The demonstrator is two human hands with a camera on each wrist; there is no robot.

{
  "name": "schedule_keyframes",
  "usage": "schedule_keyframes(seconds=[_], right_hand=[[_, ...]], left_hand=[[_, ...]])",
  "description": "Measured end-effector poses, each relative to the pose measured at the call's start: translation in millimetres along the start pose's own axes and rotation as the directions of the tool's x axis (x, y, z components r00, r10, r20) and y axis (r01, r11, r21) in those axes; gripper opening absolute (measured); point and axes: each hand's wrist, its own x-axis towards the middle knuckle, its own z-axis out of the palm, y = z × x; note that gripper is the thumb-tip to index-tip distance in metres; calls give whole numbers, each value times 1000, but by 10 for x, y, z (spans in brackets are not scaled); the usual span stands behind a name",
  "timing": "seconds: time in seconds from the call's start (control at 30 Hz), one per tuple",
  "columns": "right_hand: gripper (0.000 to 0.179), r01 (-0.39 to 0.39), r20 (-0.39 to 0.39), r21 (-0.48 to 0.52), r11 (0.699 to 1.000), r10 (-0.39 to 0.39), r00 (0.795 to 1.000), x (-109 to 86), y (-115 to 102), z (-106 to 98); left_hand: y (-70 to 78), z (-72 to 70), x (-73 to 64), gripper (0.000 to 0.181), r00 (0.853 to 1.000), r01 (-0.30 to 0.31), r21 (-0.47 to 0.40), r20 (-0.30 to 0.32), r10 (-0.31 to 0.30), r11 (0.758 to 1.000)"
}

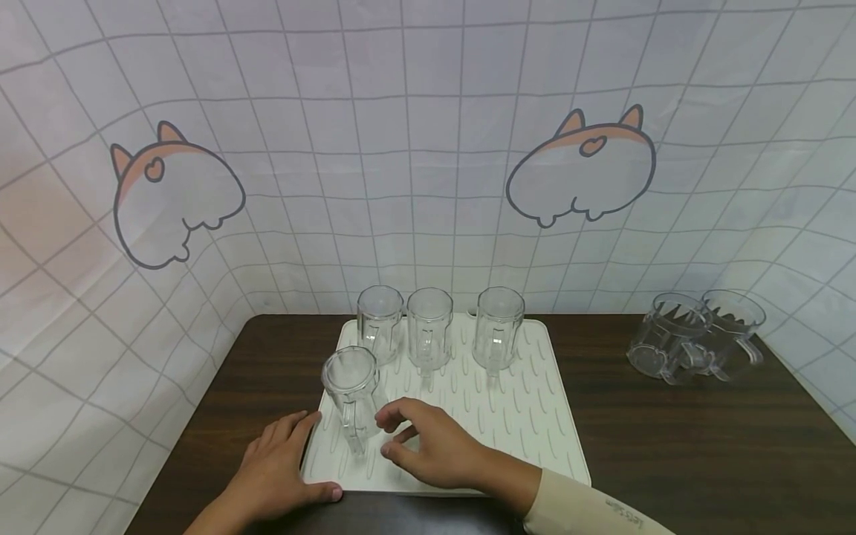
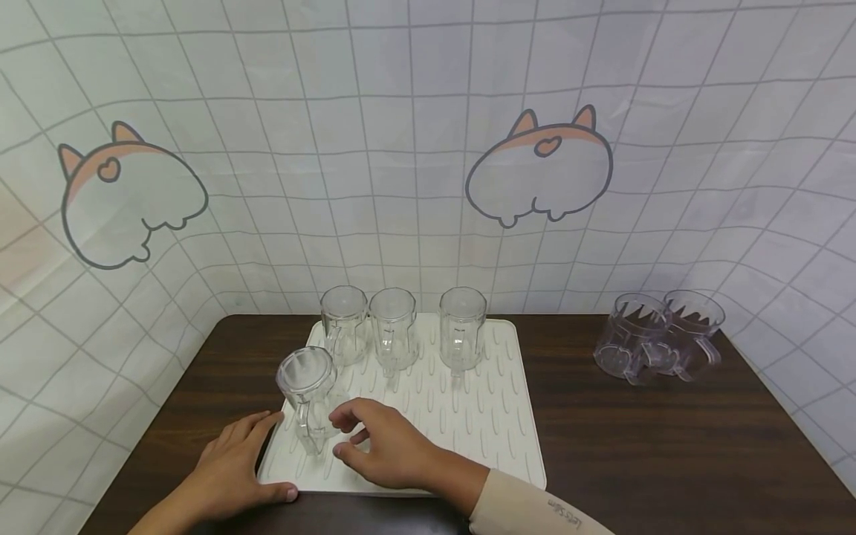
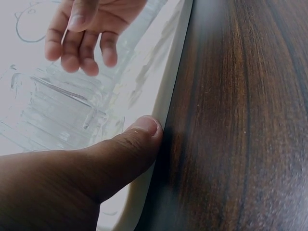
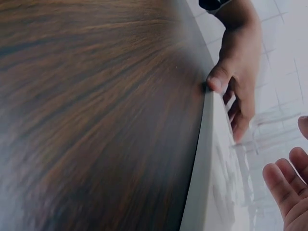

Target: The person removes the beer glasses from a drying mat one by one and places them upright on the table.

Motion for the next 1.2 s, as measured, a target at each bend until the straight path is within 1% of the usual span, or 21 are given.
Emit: schedule_keyframes(seconds=[0.53,0.93,1.2], right_hand=[[31,29,17,-45,999,-28,999,125,-18,150],[22,61,1,-81,995,-62,998,207,-32,258],[21,31,-30,-73,997,-33,999,243,-40,316]], left_hand=[[-12,2,-1,123,1000,-9,-1,-2,9,1000],[-16,9,1,123,1000,-10,1,0,10,1000],[-19,5,-5,124,1000,-12,2,-2,12,1000]])
